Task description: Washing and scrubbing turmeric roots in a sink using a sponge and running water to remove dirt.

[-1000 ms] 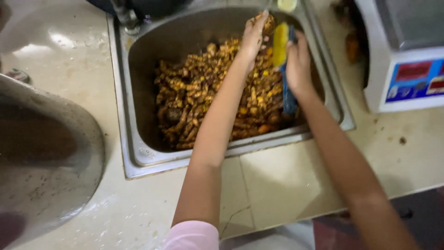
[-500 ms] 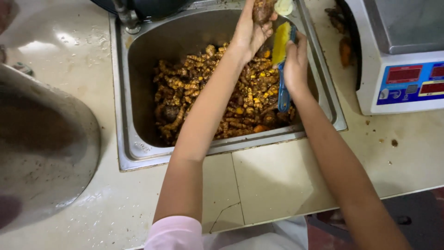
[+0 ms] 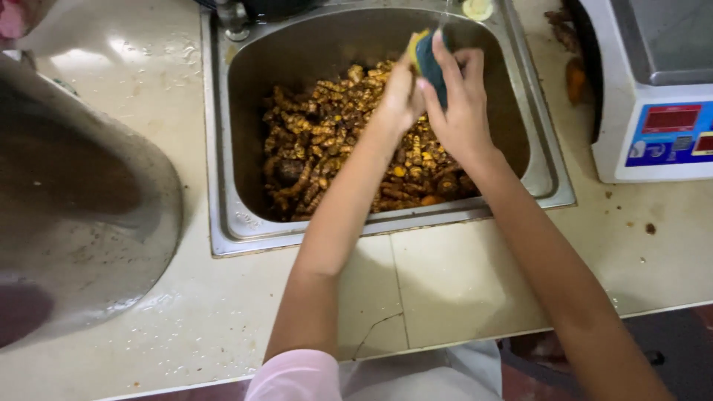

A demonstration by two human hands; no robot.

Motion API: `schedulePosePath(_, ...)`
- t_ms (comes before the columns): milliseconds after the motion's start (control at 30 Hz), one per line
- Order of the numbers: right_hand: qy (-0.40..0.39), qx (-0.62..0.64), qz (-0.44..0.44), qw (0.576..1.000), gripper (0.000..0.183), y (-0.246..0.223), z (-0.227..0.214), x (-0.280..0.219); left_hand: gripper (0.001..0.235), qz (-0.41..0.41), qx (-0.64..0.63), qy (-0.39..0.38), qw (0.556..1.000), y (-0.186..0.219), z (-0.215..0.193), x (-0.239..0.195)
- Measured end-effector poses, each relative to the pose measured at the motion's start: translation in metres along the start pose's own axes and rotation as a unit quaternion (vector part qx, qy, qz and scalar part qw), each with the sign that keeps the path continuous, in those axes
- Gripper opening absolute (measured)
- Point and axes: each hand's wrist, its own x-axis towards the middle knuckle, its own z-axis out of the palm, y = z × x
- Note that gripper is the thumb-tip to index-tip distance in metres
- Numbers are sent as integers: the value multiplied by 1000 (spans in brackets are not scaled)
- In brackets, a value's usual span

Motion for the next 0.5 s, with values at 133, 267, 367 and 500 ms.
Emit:
schedulePosePath(133, -3, -11, 84, 996, 46, 10, 26, 36, 59, 14, -77, -5, 997, -9, -22, 4)
schedulePosePath(267, -42, -127, 114, 984, 44, 8, 30, 50, 59, 48, -72, 78, 993, -4, -22, 16)
schedulePosePath(367, -81, -96, 82, 989, 51, -8, 20, 19, 56, 70, -89, 134, 984, -6, -29, 23)
schedulePosePath(500, -20, -55, 14, 998, 49, 14, 9, 14, 66, -29, -72, 100, 992, -11, -5, 2)
